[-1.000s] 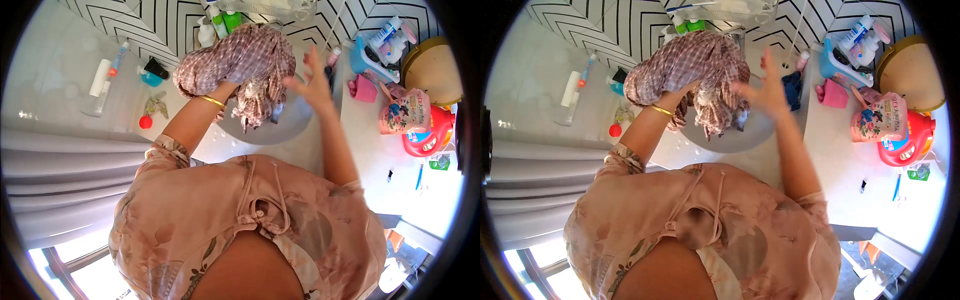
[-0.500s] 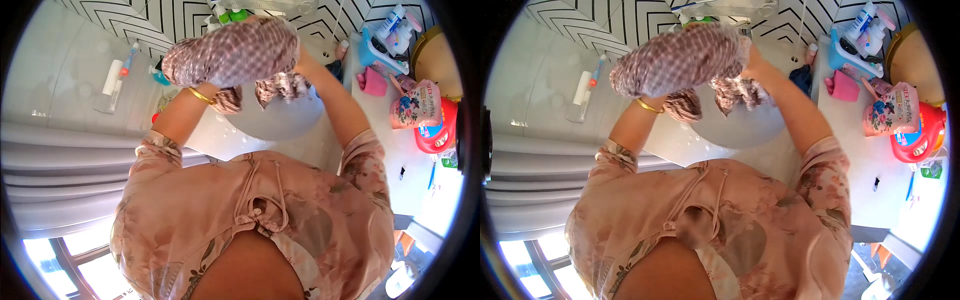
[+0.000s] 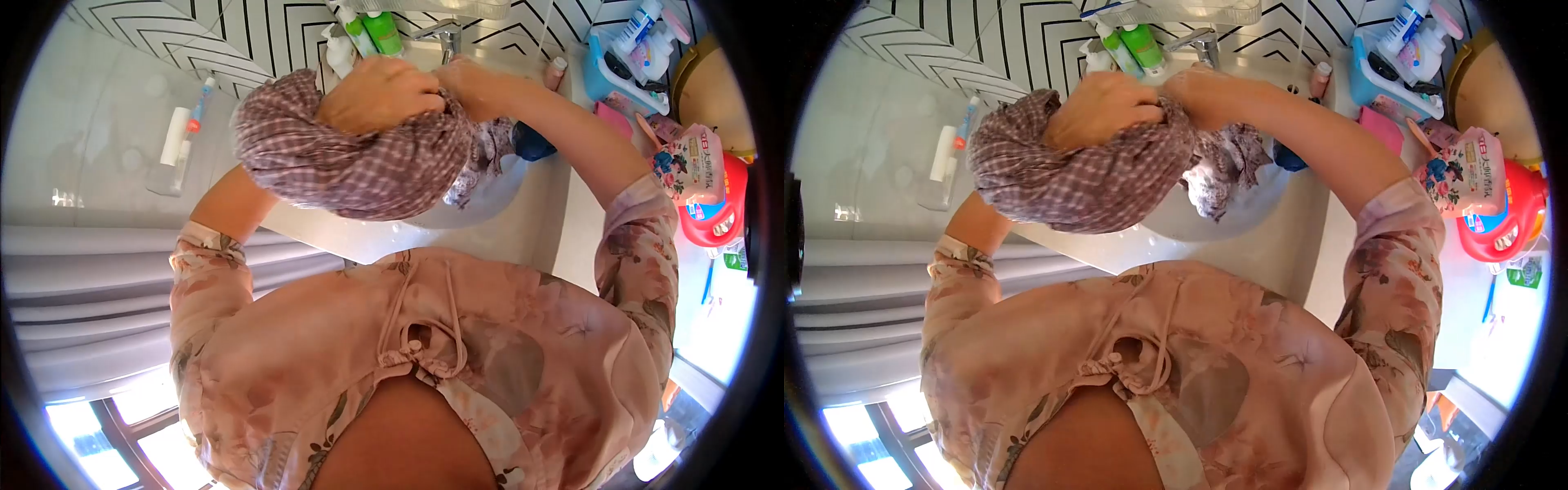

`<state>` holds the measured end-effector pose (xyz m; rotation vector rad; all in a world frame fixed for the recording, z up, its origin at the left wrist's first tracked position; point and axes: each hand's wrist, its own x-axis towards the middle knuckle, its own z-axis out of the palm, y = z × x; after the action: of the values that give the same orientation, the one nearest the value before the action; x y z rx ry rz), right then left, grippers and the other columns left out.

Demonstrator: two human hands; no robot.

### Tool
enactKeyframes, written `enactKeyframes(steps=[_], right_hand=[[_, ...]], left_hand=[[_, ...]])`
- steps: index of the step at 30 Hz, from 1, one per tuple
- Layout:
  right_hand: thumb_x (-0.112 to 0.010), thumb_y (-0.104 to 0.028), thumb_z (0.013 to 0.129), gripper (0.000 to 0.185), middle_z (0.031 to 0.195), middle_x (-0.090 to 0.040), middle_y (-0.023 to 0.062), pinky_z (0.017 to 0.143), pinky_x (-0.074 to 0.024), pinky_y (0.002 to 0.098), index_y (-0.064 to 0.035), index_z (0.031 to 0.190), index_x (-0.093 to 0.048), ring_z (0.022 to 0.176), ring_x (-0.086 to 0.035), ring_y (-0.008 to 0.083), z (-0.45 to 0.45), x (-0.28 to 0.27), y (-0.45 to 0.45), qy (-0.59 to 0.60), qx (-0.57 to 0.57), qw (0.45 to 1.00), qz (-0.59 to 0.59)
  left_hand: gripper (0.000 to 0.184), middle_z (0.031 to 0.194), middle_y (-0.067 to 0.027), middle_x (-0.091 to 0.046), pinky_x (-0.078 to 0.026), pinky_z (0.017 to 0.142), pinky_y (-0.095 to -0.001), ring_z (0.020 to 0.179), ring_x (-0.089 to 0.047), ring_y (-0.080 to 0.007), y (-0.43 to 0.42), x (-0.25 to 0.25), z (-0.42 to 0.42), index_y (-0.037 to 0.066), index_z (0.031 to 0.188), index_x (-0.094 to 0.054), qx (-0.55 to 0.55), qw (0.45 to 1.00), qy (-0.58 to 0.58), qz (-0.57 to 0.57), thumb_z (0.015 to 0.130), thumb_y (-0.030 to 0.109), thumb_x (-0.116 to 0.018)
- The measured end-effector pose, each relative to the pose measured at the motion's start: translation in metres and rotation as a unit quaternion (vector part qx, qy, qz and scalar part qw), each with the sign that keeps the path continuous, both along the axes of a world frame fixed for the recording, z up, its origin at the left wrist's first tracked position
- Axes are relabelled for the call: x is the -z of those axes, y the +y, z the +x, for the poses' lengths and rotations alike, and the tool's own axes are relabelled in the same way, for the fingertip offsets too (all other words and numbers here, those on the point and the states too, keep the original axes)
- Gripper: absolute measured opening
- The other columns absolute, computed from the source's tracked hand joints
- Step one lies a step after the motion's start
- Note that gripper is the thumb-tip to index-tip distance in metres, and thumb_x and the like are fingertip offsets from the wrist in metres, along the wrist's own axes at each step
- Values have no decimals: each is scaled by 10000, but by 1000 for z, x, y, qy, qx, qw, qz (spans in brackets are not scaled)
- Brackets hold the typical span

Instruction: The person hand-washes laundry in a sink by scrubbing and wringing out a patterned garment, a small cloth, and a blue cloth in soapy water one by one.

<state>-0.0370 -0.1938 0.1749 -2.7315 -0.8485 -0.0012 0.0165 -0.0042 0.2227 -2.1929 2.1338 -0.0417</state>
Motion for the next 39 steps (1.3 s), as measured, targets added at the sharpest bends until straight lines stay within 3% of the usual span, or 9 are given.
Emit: enactKeyframes(steps=[6, 9, 18, 26, 30, 35, 36, 38, 39], right_hand=[[-659, 45, 513, 451, 988, -549, 111, 911, -346, 363, -45, 942, -553, 1027, -449, 289, -18, -42, 13, 4, -79, 997, -10], [-664, 38, 514, 431, 1000, -536, 121, 935, -313, 342, -33, 926, -555, 1024, -442, 298, -19, -59, 25, -100, -92, 990, -33], [-628, -136, 696, 365, 1043, -503, 44, 880, -342, 364, -142, 1053, -552, 1047, -433, 211, -32, -105, 30, -248, 11, 922, -297], [-648, -248, 686, 259, 967, -525, 77, 789, -389, 375, -78, 878, -614, 951, -482, 222, -22, -47, -1, -371, 111, 921, 41], [-703, -238, 693, 300, 905, -563, 107, 726, -445, 348, -15, 858, -588, 846, -539, 199, -37, -12, -38, -77, 288, 932, 204], [-387, -614, 818, 626, 878, -630, 100, 593, -485, 288, -37, 890, -617, 774, -617, 195, -91, 103, -16, 429, 20, 639, 639], [-326, -659, 808, 699, 899, -632, 104, 622, -492, 290, -30, 878, -625, 811, -617, 200, -99, 131, 12, 466, -21, 561, 684], [-317, -682, 781, 743, 924, -633, 105, 654, -488, 289, -16, 930, -610, 845, -601, 195, -97, 189, 68, 570, 16, 417, 708], [-318, -698, 762, 771, 917, -624, 107, 668, -486, 286, -7, 960, -597, 844, -589, 193, -90, 209, 92, 576, -20, 342, 742]], left_hand=[[527, 1353, -70, -351, -346, 960, -443, 1219, -369, -271, 10, 23, 38, 191, 1264, -379, 0, 963, -177, -204, 773, 129, -560], [602, 1388, -90, -285, -311, 988, -451, 1246, -324, -281, -3, 24, 33, 164, 1340, -268, -81, 927, 255, -262, 810, 178, -552], [573, 1392, -99, -266, -270, 1021, -439, 1256, -299, -280, 9, 25, 37, 128, 1347, -236, -136, 836, 504, -167, 845, 230, -491], [559, 1395, -107, -249, -233, 1051, -429, 1265, -277, -279, 47, 67, 56, 97, 1354, -207, -229, 603, 734, -211, 876, 277, -437], [558, 1397, -111, -241, -214, 1065, -423, 1270, -266, -278, 47, 87, 53, 82, 1357, -193, -244, 596, 726, -242, 892, 300, -410], [560, 1399, -116, -230, -191, 1084, -417, 1276, -252, -277, 41, 109, 56, 62, 1361, -175, -254, 726, 577, -275, 911, 330, -376], [561, 1400, -117, -228, -186, 1087, -416, 1277, -249, -277, 40, 112, 57, 58, 1362, -172, -258, 699, 602, -286, 915, 336, -369], [577, 1401, -114, -226, -173, 1093, -411, 1279, -245, -277, 35, 84, 44, 54, 1363, -165, -132, 4, 950, -282, 908, 325, -395], [598, 1408, -111, -209, -168, 1095, -404, 1284, -236, -277, 37, 92, 49, 50, 1369, -135, -101, -32, 954, -279, 905, 309, -410]])
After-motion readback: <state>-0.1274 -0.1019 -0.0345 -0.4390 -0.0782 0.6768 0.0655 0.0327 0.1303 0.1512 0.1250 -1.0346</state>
